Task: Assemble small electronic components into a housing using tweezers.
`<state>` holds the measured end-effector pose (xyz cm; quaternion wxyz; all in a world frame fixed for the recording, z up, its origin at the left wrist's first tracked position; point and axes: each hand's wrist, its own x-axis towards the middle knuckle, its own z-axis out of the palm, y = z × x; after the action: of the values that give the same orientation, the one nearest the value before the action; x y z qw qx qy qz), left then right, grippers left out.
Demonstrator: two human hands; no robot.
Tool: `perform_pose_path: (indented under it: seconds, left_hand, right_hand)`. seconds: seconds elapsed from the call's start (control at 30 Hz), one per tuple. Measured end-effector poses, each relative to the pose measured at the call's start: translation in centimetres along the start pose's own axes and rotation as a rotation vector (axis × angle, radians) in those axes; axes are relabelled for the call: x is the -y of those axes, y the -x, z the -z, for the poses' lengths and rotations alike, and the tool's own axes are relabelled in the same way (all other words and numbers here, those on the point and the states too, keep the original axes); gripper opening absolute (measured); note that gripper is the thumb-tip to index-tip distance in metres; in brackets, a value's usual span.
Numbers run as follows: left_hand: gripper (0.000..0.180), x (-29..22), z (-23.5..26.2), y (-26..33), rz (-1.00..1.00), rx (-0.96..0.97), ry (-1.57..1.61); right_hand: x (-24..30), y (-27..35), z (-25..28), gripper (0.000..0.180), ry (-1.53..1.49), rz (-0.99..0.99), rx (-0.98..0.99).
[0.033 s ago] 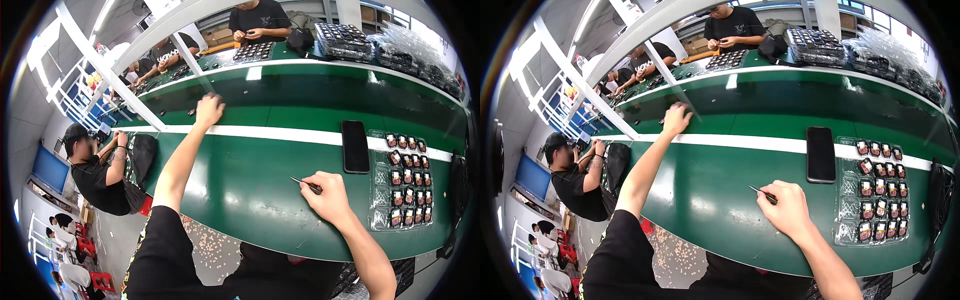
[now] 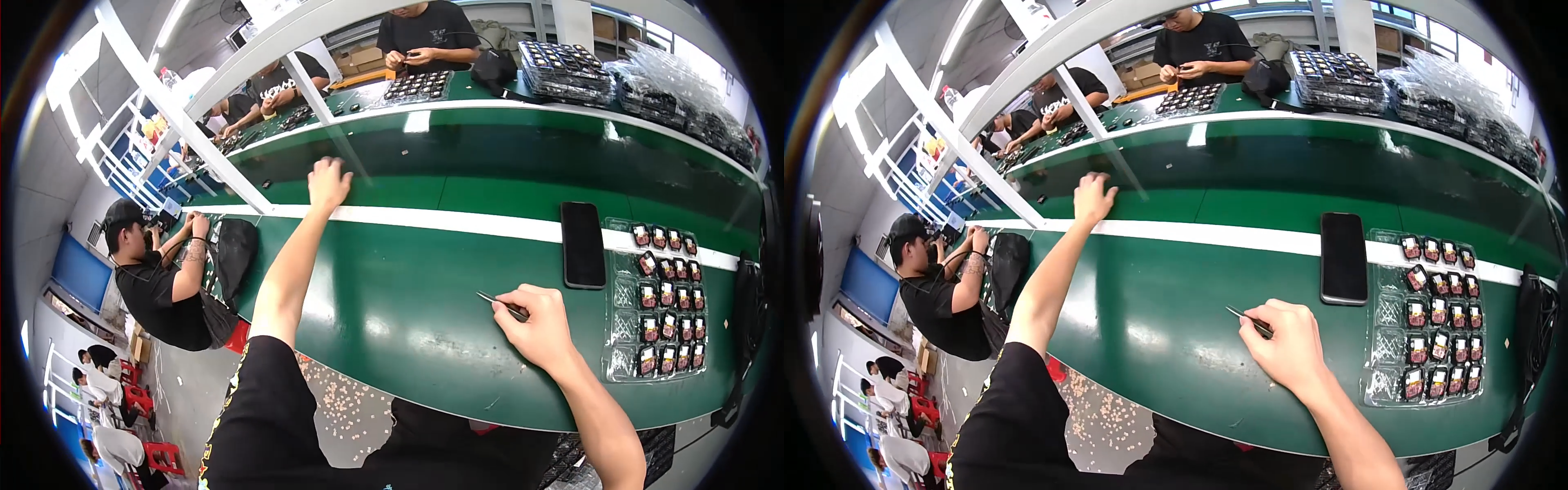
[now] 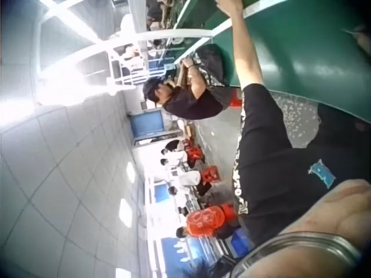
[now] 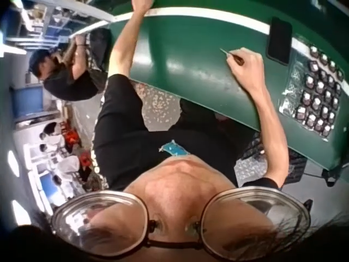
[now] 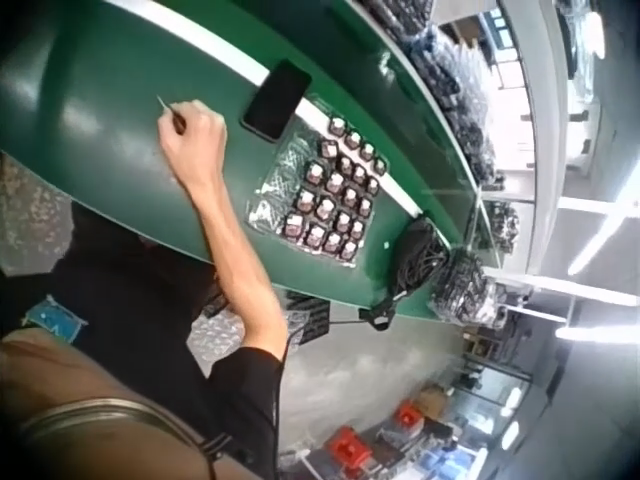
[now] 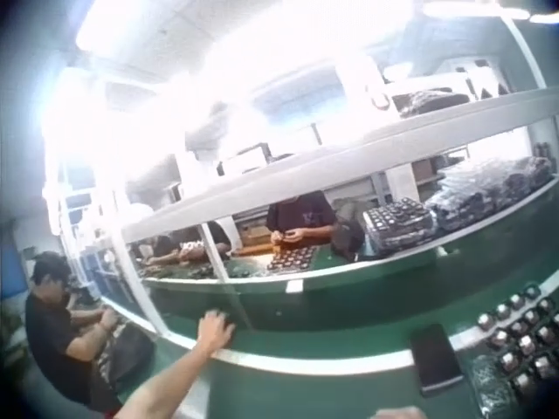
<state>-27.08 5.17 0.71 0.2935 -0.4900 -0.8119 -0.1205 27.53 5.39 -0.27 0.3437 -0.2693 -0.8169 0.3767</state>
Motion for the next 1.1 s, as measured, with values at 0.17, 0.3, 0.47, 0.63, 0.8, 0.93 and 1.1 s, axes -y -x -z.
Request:
perform_pose_path:
  seconds: [0.17, 0.3, 0.47, 0.63, 0.8, 0.93, 1.1]
  left_hand:
    - [0.057, 7.6, -3.3, 2.6, 0.419, 0.056, 0.133]
    - [0.05, 5.0, -4.9, 2.0, 0.333, 0.026, 0.167]
    - [0.038, 5.4, -2.5, 1.5, 0.401, 0.01, 0.159]
    - [0.049, -9.3, -0.1, 2.7, -0.123, 0.169, 0.875]
    - [0.06, -19.2, 11.2, 12.5, -0.619, 0.541, 1.052]
    - [0.066, -20.5, 12.6, 14.4, -0.68, 0.581, 1.118]
    - [0.073, -21.4, 11.9, 13.8, -0.665, 0.528, 1.131]
  right_hand:
    - [-0.7, -0.1, -0.1, 0.013, 0.028, -0.034, -0.033]
    - [-1.0, -0.1, -0.7, 0.012, 0.018, -0.033, -0.082]
    - [-0.3, -0.2, -1.2, 0.011, -0.009, -0.006, -0.055]
    - [-0.8, 0.3, 0.6, 0.01, -0.028, -0.18, -0.134]
    - [-1.6, 0.0, 0.1, 0.01, -0.32, -0.317, -0.173]
    - [-1.0, -0.5, 0.5, 0.013, -0.424, -0.34, -0.091]
    - [-1.7, -0.1, 0.4, 0.016, -0.3, -0.245, -0.089]
